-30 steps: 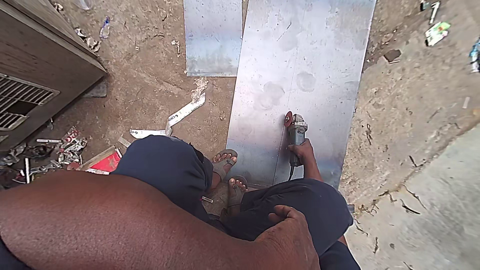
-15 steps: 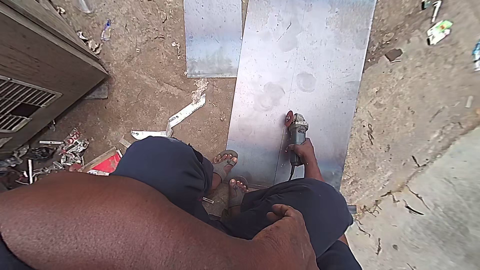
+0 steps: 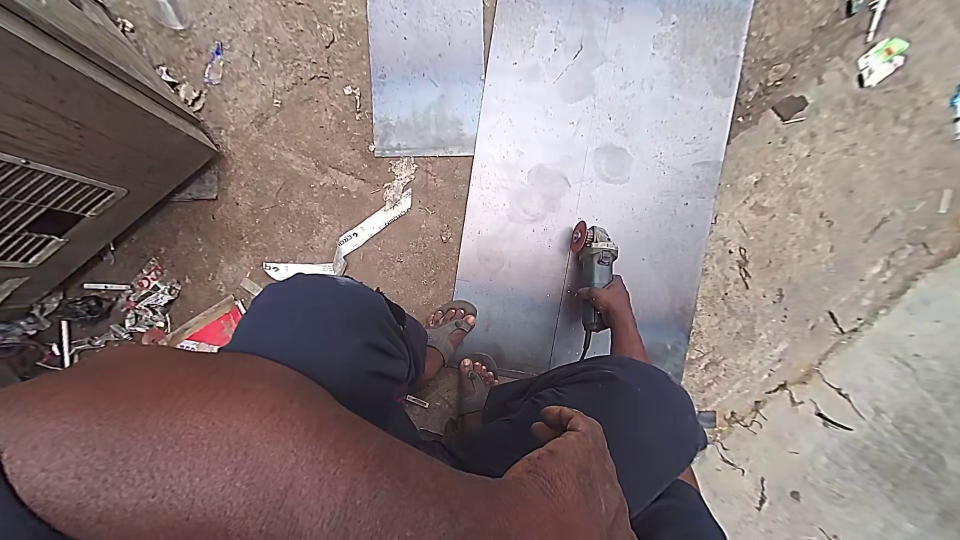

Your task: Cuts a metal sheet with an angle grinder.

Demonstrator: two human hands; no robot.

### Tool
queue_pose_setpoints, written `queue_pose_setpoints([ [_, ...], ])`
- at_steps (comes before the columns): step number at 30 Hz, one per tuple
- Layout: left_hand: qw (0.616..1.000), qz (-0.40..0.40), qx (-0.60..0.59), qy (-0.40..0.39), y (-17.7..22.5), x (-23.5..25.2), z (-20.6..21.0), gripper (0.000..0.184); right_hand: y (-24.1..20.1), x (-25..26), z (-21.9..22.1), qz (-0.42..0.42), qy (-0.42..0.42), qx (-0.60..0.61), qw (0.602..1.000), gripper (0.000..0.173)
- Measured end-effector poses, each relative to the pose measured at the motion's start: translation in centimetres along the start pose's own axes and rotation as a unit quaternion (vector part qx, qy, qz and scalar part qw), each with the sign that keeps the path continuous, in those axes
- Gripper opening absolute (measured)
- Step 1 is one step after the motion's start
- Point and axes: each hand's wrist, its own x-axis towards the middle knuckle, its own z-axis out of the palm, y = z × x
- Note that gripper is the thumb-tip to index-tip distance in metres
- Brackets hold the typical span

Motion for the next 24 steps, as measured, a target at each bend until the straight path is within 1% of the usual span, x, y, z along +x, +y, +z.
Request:
queue_pose_setpoints([
  [10, 1.0, -0.004, -0.007, -0.002, -0.08, -0.04, -0.04, 0.02, -0.22, 0.04, 0.06, -0.008, 0.002, 0.0, 1.0, 0.083],
  [15, 1.0, -0.002, 0.005, -0.015, -0.21, -0.15, -0.36, 0.018, -0.3, 0.1, 0.14, -0.004, 0.006, 0.01, 1.0, 0.087],
  [24, 1.0, -0.006, 0.007, -0.022, -0.34, -0.12, -0.41, 0.017, -0.56, 0.39, 0.22, -0.002, 0.012, 0.007, 1.0, 0.087],
])
